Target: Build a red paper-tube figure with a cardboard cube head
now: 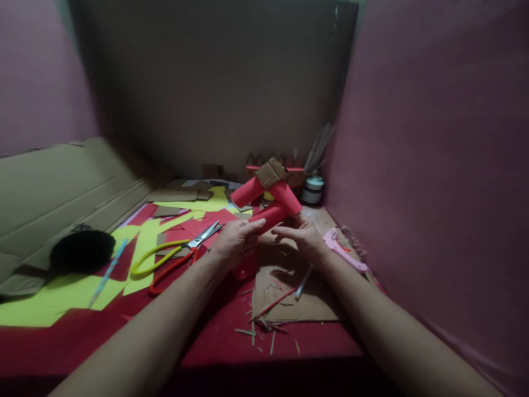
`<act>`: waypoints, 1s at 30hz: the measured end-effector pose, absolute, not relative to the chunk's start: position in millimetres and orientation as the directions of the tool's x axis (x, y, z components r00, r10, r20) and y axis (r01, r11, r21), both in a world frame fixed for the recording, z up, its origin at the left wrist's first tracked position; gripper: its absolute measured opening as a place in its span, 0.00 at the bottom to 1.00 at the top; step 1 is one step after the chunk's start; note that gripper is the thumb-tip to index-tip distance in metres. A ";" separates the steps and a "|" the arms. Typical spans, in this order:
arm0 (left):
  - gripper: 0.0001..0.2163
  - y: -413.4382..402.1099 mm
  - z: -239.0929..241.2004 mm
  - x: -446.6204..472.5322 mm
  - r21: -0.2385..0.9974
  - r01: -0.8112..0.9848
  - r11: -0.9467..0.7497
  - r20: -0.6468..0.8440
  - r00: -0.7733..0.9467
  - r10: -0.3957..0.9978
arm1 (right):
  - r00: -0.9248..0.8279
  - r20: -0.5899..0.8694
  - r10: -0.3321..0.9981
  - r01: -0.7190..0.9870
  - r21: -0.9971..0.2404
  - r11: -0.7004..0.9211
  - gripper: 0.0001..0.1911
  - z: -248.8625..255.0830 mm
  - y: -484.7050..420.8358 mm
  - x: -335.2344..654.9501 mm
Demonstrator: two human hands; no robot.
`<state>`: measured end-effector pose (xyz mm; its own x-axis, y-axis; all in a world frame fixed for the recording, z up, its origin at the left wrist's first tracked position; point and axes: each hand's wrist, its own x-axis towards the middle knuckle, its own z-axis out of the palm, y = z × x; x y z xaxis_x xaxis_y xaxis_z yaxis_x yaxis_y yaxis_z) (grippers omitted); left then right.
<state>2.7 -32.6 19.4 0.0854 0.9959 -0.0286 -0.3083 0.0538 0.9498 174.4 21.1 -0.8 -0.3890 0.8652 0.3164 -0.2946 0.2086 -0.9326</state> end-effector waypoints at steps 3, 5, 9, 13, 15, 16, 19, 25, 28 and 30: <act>0.21 -33.7 19.1 3.7 0.952 -0.305 0.032 -0.001 0.099 0.995 | -0.390 0.339 0.856 -0.376 -0.907 0.188 0.21 -0.9 20.1 172.2; 0.20 -34.7 18.7 4.7 0.952 -0.305 0.020 0.013 0.106 0.994 | -0.397 0.350 0.848 -0.426 -0.889 0.167 0.21 0.0 18.4 170.4; 0.21 -36.0 17.7 6.3 0.954 -0.300 0.002 0.036 0.121 0.992 | -0.394 0.355 0.848 -0.468 -0.871 0.147 0.23 1.5 15.3 167.5; 0.22 -35.2 16.5 7.1 0.955 -0.296 0.008 0.032 0.130 0.991 | -0.374 0.364 0.853 -0.488 -0.859 0.153 0.25 0.3 15.1 166.6; 0.21 -34.4 16.1 7.5 0.954 -0.298 0.021 0.020 0.134 0.991 | -0.381 0.372 0.847 -0.500 -0.853 0.150 0.25 -0.4 15.5 166.8; 0.21 -34.1 15.9 7.7 0.954 -0.299 0.029 0.013 0.137 0.990 | -0.383 0.372 0.846 -0.500 -0.853 0.149 0.24 -0.5 15.6 167.0; 0.21 -33.7 15.6 8.7 0.953 -0.300 0.044 0.000 0.145 0.989 | -0.369 0.358 0.858 -0.480 -0.864 0.153 0.23 -0.4 15.9 168.0; 0.21 -34.3 15.3 10.1 0.949 -0.311 0.038 0.009 0.150 0.989 | -0.342 0.310 0.887 -0.431 -0.890 0.145 0.22 1.0 16.0 169.6; 0.21 -34.3 14.9 10.0 0.948 -0.316 0.040 0.008 0.148 0.989 | -0.335 0.302 0.893 -0.421 -0.895 0.145 0.21 3.4 14.4 169.2; 0.21 -34.3 14.7 9.9 0.947 -0.319 0.045 0.003 0.149 0.989 | -0.335 0.302 0.892 -0.424 -0.894 0.144 0.20 4.9 13.3 169.0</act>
